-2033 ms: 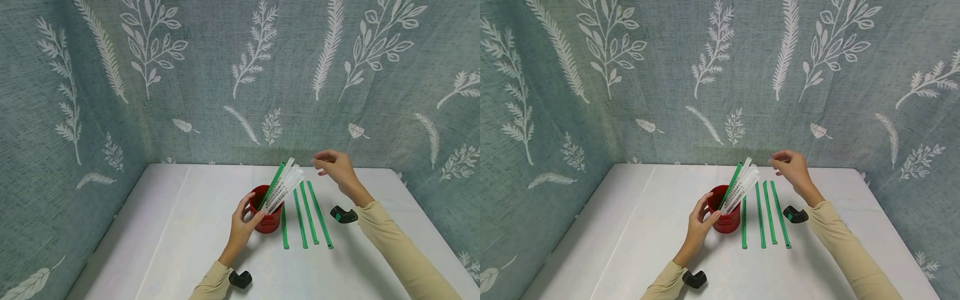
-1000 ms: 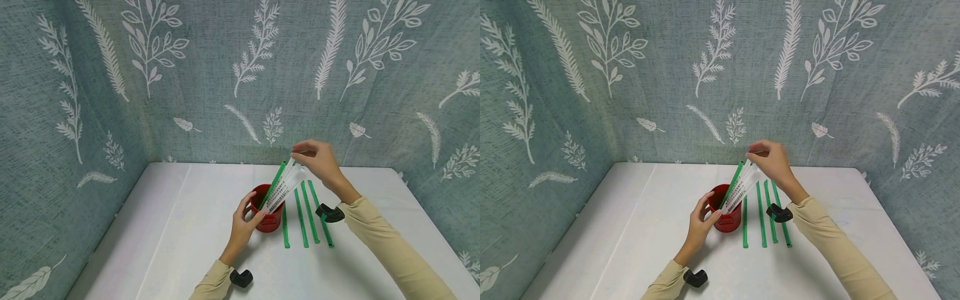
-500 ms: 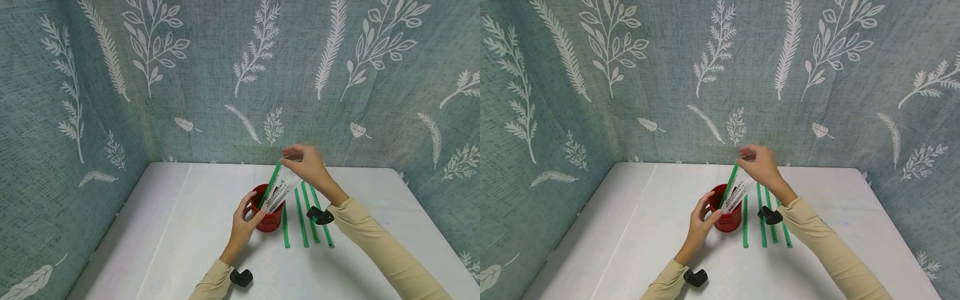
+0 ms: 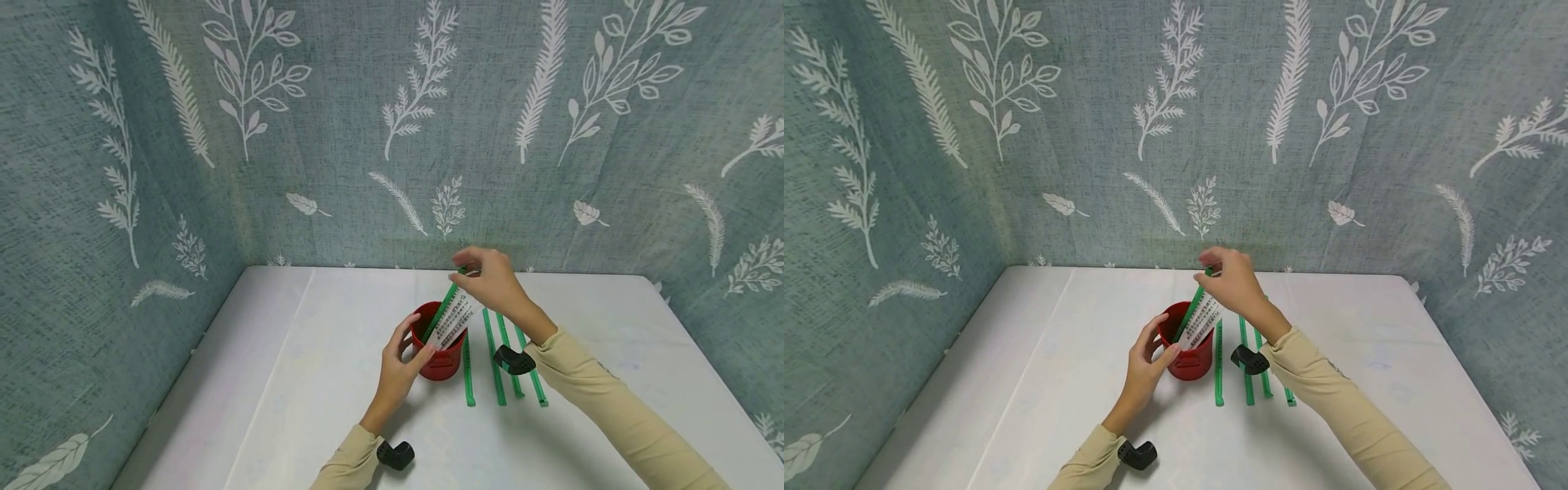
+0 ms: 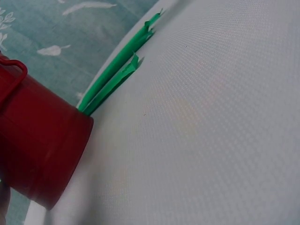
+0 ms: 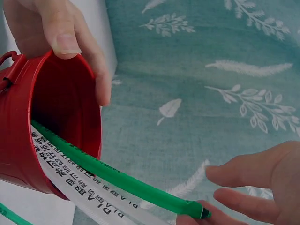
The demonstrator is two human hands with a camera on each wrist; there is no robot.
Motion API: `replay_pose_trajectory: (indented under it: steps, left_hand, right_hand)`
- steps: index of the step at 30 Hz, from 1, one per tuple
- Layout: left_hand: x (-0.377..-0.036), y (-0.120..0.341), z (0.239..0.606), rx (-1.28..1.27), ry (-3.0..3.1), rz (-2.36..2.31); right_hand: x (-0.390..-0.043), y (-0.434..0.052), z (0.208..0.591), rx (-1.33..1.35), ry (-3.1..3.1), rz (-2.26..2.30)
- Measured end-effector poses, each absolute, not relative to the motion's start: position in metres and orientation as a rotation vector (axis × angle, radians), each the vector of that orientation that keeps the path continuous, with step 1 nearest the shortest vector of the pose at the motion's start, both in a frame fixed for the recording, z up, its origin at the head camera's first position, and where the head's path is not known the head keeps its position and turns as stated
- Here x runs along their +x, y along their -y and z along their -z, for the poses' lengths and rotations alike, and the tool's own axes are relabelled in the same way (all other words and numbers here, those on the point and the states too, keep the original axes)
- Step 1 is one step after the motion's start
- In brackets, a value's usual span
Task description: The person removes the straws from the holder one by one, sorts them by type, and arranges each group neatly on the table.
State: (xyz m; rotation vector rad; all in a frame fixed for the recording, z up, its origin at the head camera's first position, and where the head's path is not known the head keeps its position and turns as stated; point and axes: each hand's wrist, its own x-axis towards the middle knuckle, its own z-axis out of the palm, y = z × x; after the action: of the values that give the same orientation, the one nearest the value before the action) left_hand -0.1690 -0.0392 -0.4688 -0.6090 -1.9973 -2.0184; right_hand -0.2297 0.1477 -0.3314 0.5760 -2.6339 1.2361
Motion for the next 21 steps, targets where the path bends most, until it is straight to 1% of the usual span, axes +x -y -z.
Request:
replay_pose_trajectory:
  steps: [5, 14, 21]
  left_hand:
    - [-0.169, 0.039, 0.469, -0.601, 2.011, 2.002]
    - [-0.169, 0.039, 0.469, -0.588, 2.021, 1.996]
    - [-0.169, 0.038, 0.469, -0.589, 2.024, 1.991]
  right_hand:
    - [-0.227, -0.143, 0.328, 0.604, 2.638, -1.181]
    - [-0.224, -0.136, 0.325, 0.744, 2.624, -1.015]
    - [-0.221, -0.133, 0.327, 0.716, 2.647, -1.072]
